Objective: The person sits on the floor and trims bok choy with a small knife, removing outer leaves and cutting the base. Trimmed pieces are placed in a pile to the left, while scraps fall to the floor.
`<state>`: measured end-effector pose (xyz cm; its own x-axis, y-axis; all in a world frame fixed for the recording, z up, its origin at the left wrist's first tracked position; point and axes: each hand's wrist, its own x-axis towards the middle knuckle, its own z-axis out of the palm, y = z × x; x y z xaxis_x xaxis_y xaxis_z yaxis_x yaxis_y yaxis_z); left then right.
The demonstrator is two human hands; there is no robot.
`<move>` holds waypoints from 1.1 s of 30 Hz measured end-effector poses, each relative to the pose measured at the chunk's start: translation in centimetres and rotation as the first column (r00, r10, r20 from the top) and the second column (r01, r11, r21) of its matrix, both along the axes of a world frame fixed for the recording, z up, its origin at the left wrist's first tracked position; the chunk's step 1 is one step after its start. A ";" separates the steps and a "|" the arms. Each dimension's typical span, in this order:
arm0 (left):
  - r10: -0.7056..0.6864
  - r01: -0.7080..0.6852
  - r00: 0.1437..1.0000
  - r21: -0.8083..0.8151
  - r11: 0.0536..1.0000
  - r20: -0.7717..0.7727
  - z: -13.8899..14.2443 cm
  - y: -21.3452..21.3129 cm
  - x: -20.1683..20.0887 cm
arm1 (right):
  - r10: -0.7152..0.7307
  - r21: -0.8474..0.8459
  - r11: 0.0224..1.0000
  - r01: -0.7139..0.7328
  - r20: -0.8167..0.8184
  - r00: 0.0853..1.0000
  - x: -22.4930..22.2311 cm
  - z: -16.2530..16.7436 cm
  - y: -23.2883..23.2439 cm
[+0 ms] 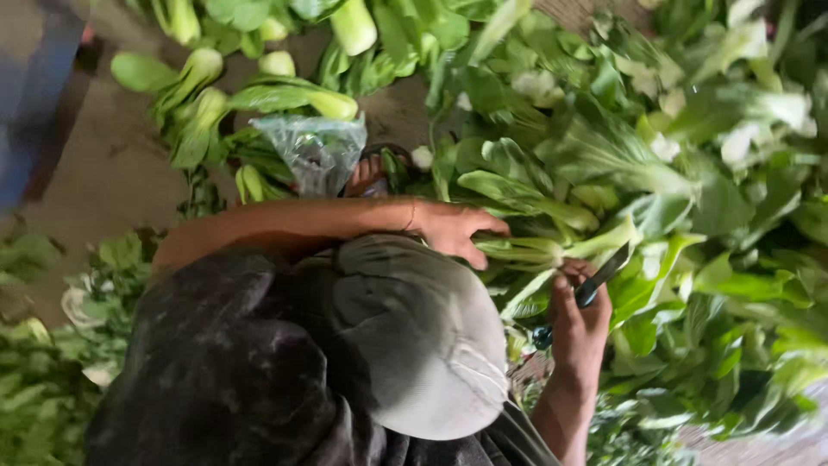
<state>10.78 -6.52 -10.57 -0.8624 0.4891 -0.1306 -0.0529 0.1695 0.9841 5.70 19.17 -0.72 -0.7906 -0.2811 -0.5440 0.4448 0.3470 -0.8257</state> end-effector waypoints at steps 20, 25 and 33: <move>0.668 -0.624 0.713 -0.627 0.467 -0.213 10.2 -18.6 2.8 | -0.035 0.237 0.962 0.137 -0.392 0.919 -3.5 -1.2 7.0; 0.195 -0.404 0.911 -0.686 0.605 -0.364 13.7 -12.3 -4.1 | -0.240 0.182 0.866 0.465 -0.666 0.707 -7.2 -2.6 14.7; -0.552 -0.189 0.625 -0.793 0.578 -0.552 18.1 1.7 -13.6 | 0.009 0.398 0.835 0.380 -0.701 0.713 -12.7 -6.1 21.2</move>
